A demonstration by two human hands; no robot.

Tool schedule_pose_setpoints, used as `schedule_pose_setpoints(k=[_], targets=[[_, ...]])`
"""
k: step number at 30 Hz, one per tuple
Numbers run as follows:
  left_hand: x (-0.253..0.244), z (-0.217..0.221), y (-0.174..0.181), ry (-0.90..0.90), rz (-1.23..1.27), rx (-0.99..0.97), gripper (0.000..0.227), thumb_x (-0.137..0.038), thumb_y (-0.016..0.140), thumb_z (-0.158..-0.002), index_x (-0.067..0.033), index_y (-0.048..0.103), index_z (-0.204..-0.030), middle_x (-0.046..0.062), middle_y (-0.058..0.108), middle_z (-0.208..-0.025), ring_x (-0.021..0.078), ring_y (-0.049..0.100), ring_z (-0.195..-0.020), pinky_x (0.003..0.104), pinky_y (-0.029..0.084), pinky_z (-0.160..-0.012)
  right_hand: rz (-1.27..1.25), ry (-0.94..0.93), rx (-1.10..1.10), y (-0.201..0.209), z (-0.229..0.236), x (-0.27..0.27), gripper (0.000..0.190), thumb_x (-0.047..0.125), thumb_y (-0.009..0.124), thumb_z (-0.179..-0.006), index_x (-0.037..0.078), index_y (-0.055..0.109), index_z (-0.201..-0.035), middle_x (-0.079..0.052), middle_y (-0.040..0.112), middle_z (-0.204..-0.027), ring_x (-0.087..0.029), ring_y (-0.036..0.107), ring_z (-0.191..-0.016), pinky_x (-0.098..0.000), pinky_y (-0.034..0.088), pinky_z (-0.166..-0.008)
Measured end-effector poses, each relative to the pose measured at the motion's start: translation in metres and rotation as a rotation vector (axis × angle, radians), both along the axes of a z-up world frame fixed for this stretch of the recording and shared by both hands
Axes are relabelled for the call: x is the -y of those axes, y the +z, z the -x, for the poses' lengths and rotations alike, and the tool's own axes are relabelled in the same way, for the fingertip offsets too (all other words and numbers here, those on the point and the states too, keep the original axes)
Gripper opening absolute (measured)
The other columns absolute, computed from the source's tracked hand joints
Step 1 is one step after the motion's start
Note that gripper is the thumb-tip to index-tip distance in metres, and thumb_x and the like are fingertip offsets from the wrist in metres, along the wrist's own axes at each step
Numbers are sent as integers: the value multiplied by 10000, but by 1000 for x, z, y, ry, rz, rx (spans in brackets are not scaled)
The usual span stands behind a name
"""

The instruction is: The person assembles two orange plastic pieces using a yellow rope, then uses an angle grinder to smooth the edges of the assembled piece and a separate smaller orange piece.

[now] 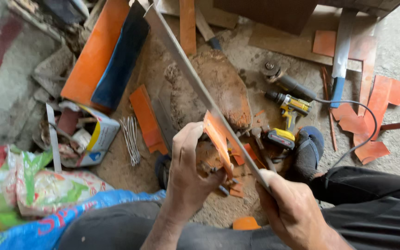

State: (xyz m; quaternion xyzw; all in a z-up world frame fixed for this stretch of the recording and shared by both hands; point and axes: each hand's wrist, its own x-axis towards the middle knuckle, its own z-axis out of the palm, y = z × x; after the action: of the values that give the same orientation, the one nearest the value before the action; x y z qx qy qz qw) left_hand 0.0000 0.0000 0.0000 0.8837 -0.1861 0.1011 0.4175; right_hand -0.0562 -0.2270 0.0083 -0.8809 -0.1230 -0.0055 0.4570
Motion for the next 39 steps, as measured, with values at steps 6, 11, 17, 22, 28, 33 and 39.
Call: schedule_pose_setpoints(k=[6, 11, 17, 22, 28, 33, 39], targets=[[1, 2, 1, 49, 29, 23, 1051, -210, 1008, -687, -29, 359, -1493, 210, 432, -1452, 341, 531, -1357, 411, 517, -1142, 10, 0, -136, -9, -11, -9, 182, 103, 673, -898, 106, 624, -1074, -167, 600, -664, -387, 644, -608, -440, 487, -503], [-3, 3, -7, -7, 115, -48, 1040, -302, 961, -737, -105, 344, -1551, 165, 400, -1547, 302, 491, -1464, 414, 477, -1182, -80, -58, -299, -13, -3, -6, 166, 108, 646, -907, 93, 627, -1071, -153, 570, -621, -341, 595, -520, -400, 493, -477], [5, -5, -19, -173, 782, -435, 1275, -546, 915, -666, -214, 182, -1655, 120, 306, -1664, 313, 349, -1520, 493, 425, -1210, -193, -154, -489, -29, -7, -16, 104, 126, 630, -931, 72, 605, -1017, -95, 559, -567, -215, 561, -475, -370, 481, -467], [14, -14, -35, -299, 1322, -696, 1248, -563, 866, -773, -159, 78, -1651, 44, 224, -1709, 254, 262, -1562, 575, 387, -1202, -204, -155, -482, -38, -6, -15, 104, 130, 624, -936, 64, 593, -1010, -97, 559, -575, -209, 567, -473, -373, 468, -466], [10, -28, -73, 179, 1573, -1176, 1090, -710, 616, -892, -34, 156, -1613, 214, 242, -1654, 390, 289, -1515, 599, 334, -1141, -163, -117, -476, -40, -11, -11, 93, 151, 621, -957, 83, 586, -1009, -119, 604, -602, -258, 624, -522, -382, 495, -504], [35, -28, -126, 54, 1635, -1330, 690, -593, 571, -1104, 12, 517, -1432, 186, 564, -1352, 334, 514, -1307, 482, 447, -1151, -155, -24, -289, -49, -9, -13, 92, 102, 608, -943, 59, 575, -1018, -143, 602, -708, -314, 609, -613, -371, 513, -565], [34, -25, -140, 109, 1550, -1301, 514, -500, 633, -1008, -3, 556, -1119, 148, 646, -978, 278, 627, -950, 411, 594, -847, -180, -34, -484, -60, 1, -11, 100, 100, 638, -949, 57, 611, -1035, -141, 546, -659, -222, 517, -568, -343, 480, -534]])
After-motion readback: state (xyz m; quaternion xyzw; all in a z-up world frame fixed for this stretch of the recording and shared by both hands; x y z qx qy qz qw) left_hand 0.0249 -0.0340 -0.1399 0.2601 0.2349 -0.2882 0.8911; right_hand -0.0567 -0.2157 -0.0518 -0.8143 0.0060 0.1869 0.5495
